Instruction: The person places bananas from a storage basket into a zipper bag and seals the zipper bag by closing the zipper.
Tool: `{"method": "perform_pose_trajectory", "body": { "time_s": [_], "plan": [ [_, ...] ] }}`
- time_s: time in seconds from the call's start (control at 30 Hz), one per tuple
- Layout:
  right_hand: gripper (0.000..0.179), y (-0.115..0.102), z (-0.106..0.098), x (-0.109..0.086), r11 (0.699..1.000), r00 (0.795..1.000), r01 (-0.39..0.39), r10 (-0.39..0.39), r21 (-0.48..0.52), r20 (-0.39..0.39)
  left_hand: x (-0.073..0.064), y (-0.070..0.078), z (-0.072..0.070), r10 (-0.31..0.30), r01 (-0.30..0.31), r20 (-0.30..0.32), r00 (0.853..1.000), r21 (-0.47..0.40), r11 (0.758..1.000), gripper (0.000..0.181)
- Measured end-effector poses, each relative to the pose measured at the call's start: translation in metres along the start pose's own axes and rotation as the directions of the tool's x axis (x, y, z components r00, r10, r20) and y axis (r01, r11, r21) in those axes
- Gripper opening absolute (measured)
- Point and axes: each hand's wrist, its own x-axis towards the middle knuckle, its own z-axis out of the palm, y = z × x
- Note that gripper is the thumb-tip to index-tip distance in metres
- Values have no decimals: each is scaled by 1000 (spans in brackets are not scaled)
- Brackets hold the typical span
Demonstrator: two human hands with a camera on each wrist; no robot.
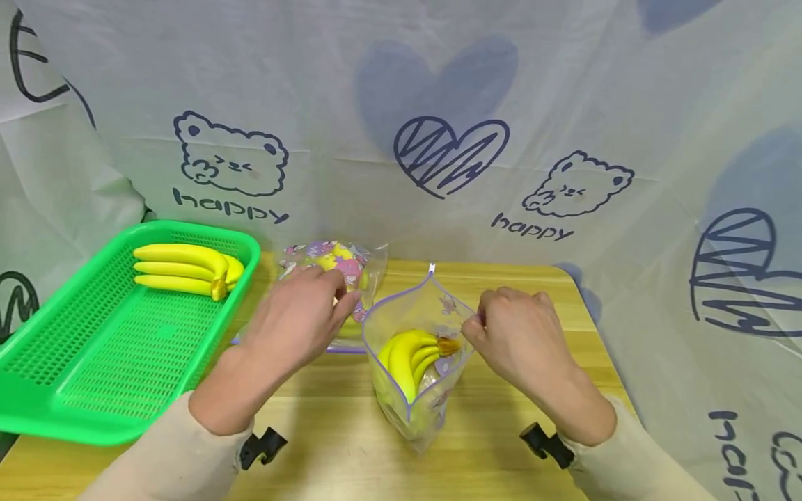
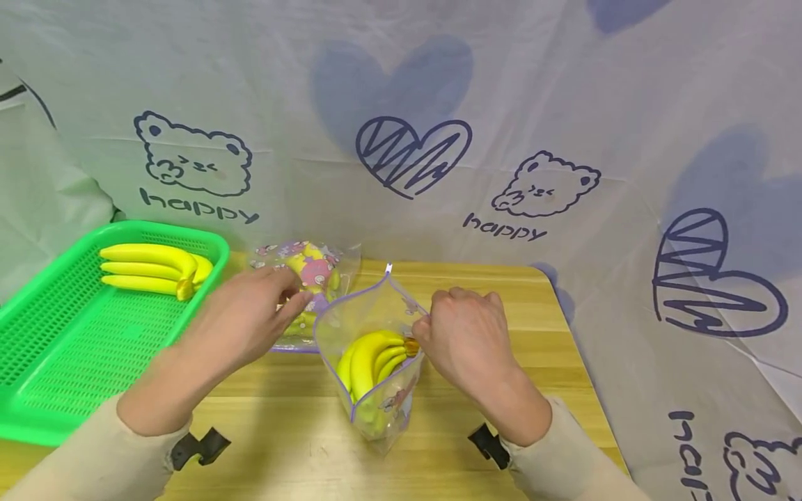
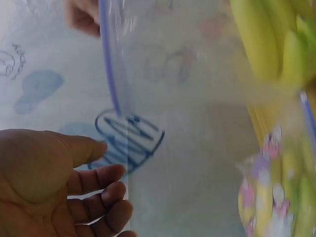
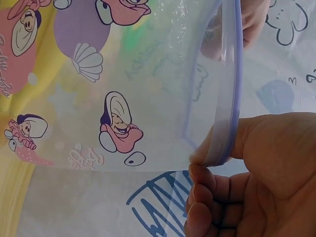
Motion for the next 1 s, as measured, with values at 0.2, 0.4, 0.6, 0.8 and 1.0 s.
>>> {"method": "perform_pose_trajectory", "body": {
  "time_s": [0.2,0.4,0.6,0.8,1.0],
  "plan": [
    [28,1,-1,0,1000,1000,6,-6,-1,-5,1,-38,-11,-20,23,-61,998,38,999,17],
    [27,0,-1,0,1000,1000,-10,10,6,10,1,-76,-8,38,-26,-85,996,140,990,23],
    [27,2,-1,-2,999,999,-35,35,10,24,6,-116,-2,58,-61,21,998,199,978,29],
    [26,3,0,-4,999,999,-40,39,2,34,20,-179,-4,-22,-16,197,980,192,981,35],
    [25,3,0,-4,999,998,-49,49,-1,45,25,-234,-1,-108,38,306,946,225,974,44]
  ]
}}
